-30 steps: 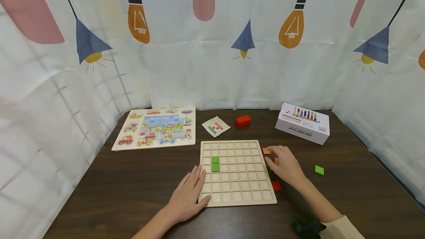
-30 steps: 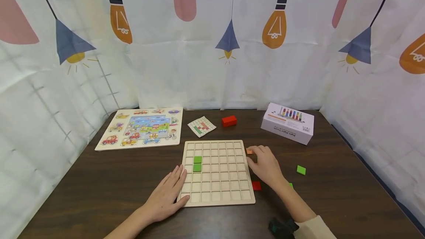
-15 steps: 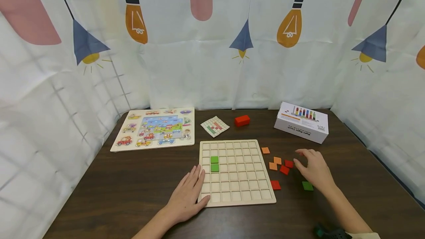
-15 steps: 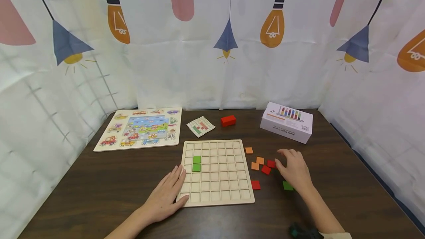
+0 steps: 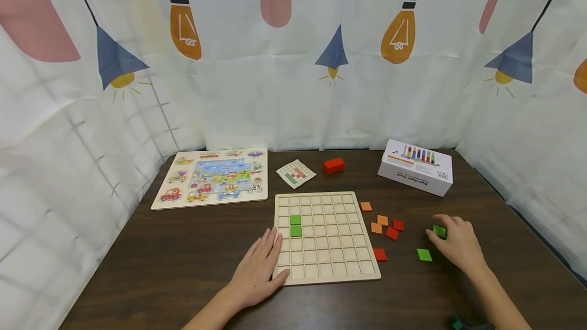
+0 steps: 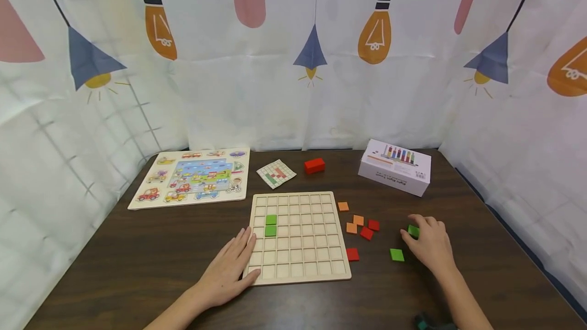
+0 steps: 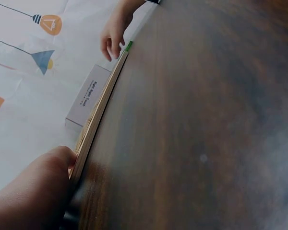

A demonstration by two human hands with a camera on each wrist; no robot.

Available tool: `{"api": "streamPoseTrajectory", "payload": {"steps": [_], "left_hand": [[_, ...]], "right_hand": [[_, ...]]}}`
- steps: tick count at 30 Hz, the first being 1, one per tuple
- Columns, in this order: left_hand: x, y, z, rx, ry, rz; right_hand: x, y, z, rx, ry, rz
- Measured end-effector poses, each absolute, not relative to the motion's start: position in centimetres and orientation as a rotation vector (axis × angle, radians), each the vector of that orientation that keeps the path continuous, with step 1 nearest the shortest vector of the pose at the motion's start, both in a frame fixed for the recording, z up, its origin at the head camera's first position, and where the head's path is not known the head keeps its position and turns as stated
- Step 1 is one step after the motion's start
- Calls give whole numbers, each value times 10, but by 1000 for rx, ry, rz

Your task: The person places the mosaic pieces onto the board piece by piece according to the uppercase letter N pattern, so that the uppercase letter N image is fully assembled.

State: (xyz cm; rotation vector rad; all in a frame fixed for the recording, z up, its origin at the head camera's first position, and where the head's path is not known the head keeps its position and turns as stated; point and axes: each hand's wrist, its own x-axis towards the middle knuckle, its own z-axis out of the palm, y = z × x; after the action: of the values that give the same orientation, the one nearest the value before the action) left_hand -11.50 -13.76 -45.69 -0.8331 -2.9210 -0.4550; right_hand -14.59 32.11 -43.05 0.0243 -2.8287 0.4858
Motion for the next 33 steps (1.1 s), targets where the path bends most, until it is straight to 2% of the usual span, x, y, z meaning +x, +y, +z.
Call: {"api": "streamPoseTrajectory", "payload": {"steps": [14,33], "left_hand": [[-114,-139,-457,-836,-2911,-458],[-116,-138,-459,-836,-2922,-448]], "right_hand": [[-143,325,-437,-49,-2879,427],[-144,320,-441,27,-2805,422]]}}
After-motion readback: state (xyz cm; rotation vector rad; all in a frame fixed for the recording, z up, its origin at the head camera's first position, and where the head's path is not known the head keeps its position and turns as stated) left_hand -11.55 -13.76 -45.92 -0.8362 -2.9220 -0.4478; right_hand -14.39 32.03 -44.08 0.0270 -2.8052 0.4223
